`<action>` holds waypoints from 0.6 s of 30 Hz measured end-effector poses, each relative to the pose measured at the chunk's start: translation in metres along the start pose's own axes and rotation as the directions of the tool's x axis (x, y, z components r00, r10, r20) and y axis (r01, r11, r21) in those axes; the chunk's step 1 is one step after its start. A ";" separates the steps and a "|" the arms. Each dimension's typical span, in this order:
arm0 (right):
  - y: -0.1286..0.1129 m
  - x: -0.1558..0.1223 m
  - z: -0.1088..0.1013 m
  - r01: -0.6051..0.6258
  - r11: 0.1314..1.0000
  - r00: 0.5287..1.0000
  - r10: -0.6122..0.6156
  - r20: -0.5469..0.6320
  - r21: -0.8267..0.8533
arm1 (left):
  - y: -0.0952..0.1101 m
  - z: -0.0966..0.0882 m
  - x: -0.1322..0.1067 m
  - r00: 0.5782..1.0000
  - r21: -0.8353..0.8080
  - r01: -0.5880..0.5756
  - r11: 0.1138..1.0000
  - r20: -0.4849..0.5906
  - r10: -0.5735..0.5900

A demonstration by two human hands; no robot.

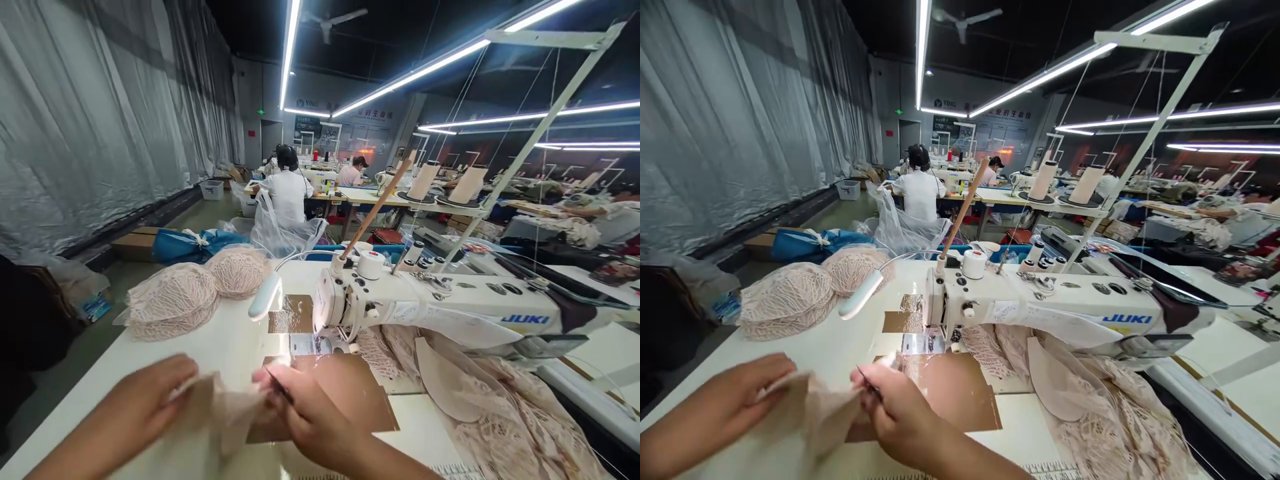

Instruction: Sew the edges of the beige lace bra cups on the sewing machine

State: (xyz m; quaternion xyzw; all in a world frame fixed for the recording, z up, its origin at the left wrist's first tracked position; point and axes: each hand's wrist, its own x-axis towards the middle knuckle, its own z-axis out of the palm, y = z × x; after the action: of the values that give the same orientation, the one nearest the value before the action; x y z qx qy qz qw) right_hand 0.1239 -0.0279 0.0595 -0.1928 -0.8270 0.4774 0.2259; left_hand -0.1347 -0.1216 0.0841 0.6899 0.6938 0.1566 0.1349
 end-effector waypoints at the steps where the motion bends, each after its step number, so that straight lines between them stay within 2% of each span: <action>1: 0.001 0.022 0.007 0.107 0.992 0.993 -0.111 -0.048 -0.071 | -0.009 -0.015 0.005 0.994 0.054 0.041 0.998 -0.107 -0.035; 3: 0.003 0.069 0.014 0.295 0.931 0.949 -0.312 -0.050 -0.214 | -0.023 -0.047 0.019 0.933 0.173 0.148 0.974 -0.350 -0.080; 5: 0.007 0.116 0.014 0.344 0.869 0.918 -0.390 -0.065 -0.357 | -0.034 -0.074 0.038 0.842 0.273 0.196 0.942 -0.540 -0.019; 6: 0.009 0.137 0.012 0.326 0.849 0.921 -0.384 -0.060 -0.416 | -0.041 -0.082 0.049 0.804 0.300 0.216 0.929 -0.594 0.005; 7: 0.013 0.154 0.011 0.286 0.836 0.935 -0.351 -0.054 -0.468 | -0.048 -0.085 0.060 0.793 0.309 0.223 0.925 -0.609 0.012; 8: 0.017 0.168 0.009 0.262 0.837 0.944 -0.326 -0.052 -0.481 | -0.057 -0.083 0.071 0.811 0.307 0.220 0.926 -0.584 0.001; 10: 0.029 0.178 0.006 0.188 0.843 0.972 -0.232 -0.025 -0.504 | -0.079 -0.067 0.092 0.883 0.309 0.186 0.933 -0.469 -0.021; 12: 0.042 0.166 0.004 0.147 0.846 0.987 -0.162 0.016 -0.512 | -0.100 -0.043 0.107 0.920 0.292 0.178 0.940 -0.389 -0.054; 14: 0.051 0.134 0.000 0.147 0.845 0.989 -0.133 0.064 -0.515 | -0.115 -0.021 0.112 0.926 0.278 0.184 0.943 -0.372 -0.071; 16: 0.053 0.090 -0.008 0.180 0.842 0.983 -0.134 0.125 -0.508 | -0.120 -0.008 0.111 0.913 0.269 0.196 0.943 -0.401 -0.076; 18: 0.052 0.041 -0.019 0.223 0.842 0.969 -0.136 0.206 -0.491 | -0.112 0.000 0.107 0.880 0.251 0.168 0.953 -0.474 -0.030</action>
State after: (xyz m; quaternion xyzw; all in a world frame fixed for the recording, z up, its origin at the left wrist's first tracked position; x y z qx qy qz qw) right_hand 0.1060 0.0320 0.0308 -0.1276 -0.9538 0.2319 0.1424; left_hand -0.2382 -0.0144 0.0419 0.6074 0.7558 0.2085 -0.1280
